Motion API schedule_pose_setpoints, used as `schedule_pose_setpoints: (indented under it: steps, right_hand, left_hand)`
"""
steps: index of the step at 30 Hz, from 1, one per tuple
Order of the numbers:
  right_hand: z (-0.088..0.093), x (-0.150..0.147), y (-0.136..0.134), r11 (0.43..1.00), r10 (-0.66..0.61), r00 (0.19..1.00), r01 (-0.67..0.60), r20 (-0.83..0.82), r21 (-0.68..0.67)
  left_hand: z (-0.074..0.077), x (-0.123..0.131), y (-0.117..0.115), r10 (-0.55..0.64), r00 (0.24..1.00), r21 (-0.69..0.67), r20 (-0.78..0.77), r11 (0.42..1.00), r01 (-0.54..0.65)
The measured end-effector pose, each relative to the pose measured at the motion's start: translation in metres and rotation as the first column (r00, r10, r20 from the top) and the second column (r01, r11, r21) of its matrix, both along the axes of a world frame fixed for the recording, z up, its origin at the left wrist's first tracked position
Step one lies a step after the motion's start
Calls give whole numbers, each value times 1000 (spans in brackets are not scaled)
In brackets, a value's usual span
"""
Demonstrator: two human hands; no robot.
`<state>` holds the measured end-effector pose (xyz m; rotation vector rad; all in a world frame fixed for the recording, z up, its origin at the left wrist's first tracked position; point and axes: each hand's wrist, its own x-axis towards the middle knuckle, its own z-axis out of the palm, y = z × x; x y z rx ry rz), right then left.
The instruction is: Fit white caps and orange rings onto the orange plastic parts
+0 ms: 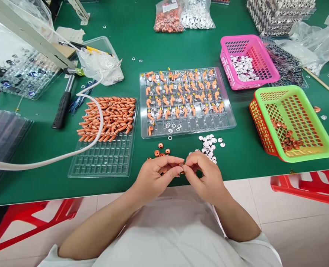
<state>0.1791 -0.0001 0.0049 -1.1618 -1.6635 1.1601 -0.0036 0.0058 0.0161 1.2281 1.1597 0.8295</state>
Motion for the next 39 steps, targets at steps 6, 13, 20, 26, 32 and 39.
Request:
schedule_pose_setpoints:
  steps: [6,13,20,26,32,39]
  right_hand:
    - [3,10,0,981,68,980,-100,-186,-169]
    - [1,14,0,981,-8,988,-23,-156,-195]
    - [2,15,2,979,-27,996,10,-82,-204]
    - [1,15,2,990,-24,999,19,-31,-143]
    - [1,15,4,994,-5,1000,8,25,-107]
    - [-2,14,3,993,-22,998,29,63,-113]
  left_hand:
    - [12,2,5,78,990,-215,121,975,-50]
    - [8,6,7,-13,999,-245,47,969,25]
    - [7,12,8,-101,992,-185,-77,979,85]
    - [8,17,7,-93,983,-94,-160,992,79]
    - [7,17,8,-109,972,-91,-207,992,92]
    - [0,16,6,-98,965,-30,-244,995,94]
